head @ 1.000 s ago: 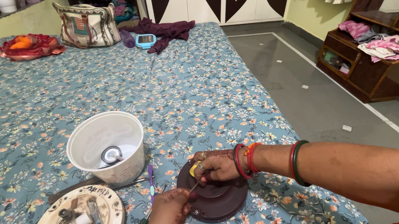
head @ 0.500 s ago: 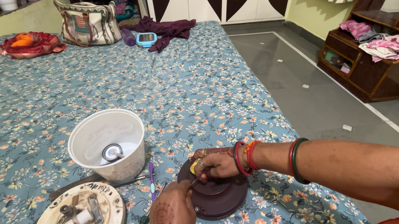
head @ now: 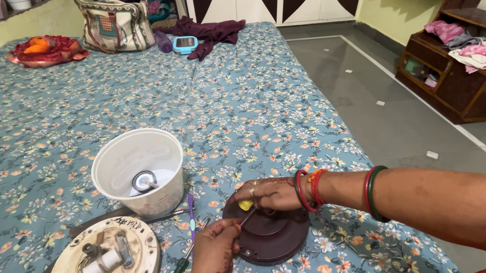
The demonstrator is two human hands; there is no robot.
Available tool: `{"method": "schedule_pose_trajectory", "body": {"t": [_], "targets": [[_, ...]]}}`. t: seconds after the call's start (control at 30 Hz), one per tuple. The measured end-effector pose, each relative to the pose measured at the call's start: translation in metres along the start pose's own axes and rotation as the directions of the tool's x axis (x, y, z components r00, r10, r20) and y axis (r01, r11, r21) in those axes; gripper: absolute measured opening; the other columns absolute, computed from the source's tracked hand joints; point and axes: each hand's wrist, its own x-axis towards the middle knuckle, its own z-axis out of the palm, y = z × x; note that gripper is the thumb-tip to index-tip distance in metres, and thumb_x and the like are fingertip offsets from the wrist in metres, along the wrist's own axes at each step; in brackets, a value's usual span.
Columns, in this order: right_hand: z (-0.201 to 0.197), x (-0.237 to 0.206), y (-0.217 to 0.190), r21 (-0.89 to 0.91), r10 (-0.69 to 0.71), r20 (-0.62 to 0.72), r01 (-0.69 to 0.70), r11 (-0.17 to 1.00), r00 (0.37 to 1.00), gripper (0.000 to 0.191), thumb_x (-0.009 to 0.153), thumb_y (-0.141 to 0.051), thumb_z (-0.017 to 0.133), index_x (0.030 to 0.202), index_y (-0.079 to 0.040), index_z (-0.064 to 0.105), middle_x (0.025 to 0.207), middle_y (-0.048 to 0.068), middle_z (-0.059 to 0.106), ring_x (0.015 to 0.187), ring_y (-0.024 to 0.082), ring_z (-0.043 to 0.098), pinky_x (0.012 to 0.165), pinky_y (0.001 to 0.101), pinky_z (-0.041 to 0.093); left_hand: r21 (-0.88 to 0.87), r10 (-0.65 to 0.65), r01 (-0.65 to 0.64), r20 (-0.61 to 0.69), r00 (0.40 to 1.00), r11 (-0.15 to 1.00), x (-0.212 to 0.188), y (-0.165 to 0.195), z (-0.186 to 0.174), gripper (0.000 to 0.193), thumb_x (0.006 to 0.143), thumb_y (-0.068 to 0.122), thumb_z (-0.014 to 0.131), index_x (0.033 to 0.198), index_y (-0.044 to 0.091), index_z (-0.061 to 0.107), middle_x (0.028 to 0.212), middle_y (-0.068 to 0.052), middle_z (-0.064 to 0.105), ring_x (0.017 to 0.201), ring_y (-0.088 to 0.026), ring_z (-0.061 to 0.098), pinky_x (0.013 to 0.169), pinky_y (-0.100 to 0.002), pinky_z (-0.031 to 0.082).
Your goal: The person uses a screwdriver to tighten screws on a circular electrical component, likely a ceiling fan motor base, while seated on a bed. They manipulate wires and adjust the component with both hands, using tools laid out on the bed.
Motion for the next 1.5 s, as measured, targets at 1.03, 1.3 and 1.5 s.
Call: {"method": "schedule_pose_trajectory", "body": {"t": [1.03, 1.3, 1.5], "targets": [[0.0, 0.006, 0.01, 0.2, 0.262, 0.005, -0.257, 0.945, 0.965, 0.062, 0.086, -0.008, 0.039, 0.147, -0.009, 0.053, 0.147, 0.009, 0.056, 0.124, 0.019, 0.057, 0.104, 0.0335, 0.047, -0.17, -0.071, 0.078, 0.047, 0.996, 0.982, -0.003, 0.003, -0.004, 0.017, 0.092, 0.014, 0.067, 0.097, 0.001, 0.075, 0.057, -0.003, 0.054, 0.036, -0.008, 0.034, 0.034, -0.027, 0.021], [0.003, 0.008, 0.019, 0.19, 0.251, -0.002, -0.246, 0.95, 0.968, 0.063, 0.087, -0.007, 0.04, 0.148, -0.009, 0.052, 0.145, 0.008, 0.056, 0.124, 0.018, 0.057, 0.105, 0.0327, 0.047, -0.202, -0.072, 0.088, 0.082, 0.994, 0.975, -0.006, 0.004, -0.005, 0.018, 0.093, 0.016, 0.066, 0.098, 0.001, 0.074, 0.059, -0.002, 0.053, 0.037, -0.007, 0.033, 0.034, -0.025, 0.021], [0.003, 0.008, 0.017, 0.224, 0.311, 0.03, -0.31, 0.924, 0.95, 0.063, 0.087, -0.007, 0.039, 0.149, -0.01, 0.052, 0.14, 0.012, 0.06, 0.116, 0.023, 0.06, 0.1, 0.0361, 0.05, -0.216, -0.091, 0.113, 0.11, 0.99, 0.97, -0.01, 0.007, -0.005, 0.019, 0.095, 0.016, 0.064, 0.098, -0.001, 0.073, 0.059, -0.001, 0.051, 0.038, -0.006, 0.034, 0.033, -0.024, 0.022]]}}
